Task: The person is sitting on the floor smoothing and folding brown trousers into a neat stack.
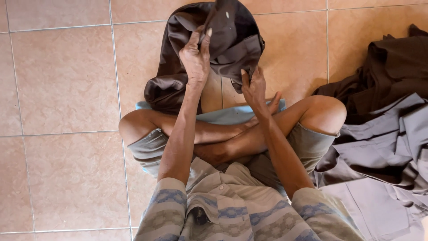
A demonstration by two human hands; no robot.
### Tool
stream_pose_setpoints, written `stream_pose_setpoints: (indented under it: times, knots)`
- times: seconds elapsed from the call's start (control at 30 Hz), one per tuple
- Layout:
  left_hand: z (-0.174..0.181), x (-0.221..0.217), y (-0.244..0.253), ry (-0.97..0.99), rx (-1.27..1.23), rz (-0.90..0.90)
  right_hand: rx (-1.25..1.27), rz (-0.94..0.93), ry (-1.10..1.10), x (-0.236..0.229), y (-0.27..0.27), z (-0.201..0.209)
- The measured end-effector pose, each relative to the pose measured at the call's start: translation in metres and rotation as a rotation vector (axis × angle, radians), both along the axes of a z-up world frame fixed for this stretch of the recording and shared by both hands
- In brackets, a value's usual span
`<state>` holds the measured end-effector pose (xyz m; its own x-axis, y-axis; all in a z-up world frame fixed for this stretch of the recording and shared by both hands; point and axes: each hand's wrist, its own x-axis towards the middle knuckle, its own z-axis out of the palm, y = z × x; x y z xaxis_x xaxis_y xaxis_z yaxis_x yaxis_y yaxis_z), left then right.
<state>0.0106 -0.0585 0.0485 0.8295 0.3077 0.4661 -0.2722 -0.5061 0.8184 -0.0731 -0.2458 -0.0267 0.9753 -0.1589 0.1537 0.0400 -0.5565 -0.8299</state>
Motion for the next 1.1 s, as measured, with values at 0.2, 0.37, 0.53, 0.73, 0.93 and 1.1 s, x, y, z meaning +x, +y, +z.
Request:
stream_pose_setpoints:
  times: [0.2, 0.37, 0.53, 0.73, 0.93, 1.1]
  knots:
    - [0.015, 0.005, 0.006, -0.188, 0.148, -0.069, 0.255, 0.261, 0.099, -0.003, -0.023, 0.065]
    - [0.011, -0.005, -0.011, -0.249, 0.294, -0.268, 0.165, 0.29, 0.004, -0.015, -0.014, 0.107]
    - [0.047, -0.029, -0.019, 0.158, 0.083, -0.676, -0.01, 0.36, 0.023, -0.022, -0.027, 0.119]
    - [0.033, -0.033, -0.019, 0.243, -0.391, -0.878, 0.203, 0.215, -0.299, -0.012, -0.029, 0.096]
    - [0.028, -0.041, -0.026, 0.346, -0.558, -0.991, 0.23, 0.163, -0.361, -0.004, -0.013, 0.104]
    - [0.001, -0.048, -0.019, 0.285, -0.276, -0.855, 0.266, 0.225, -0.237, 0.0, -0.004, 0.101]
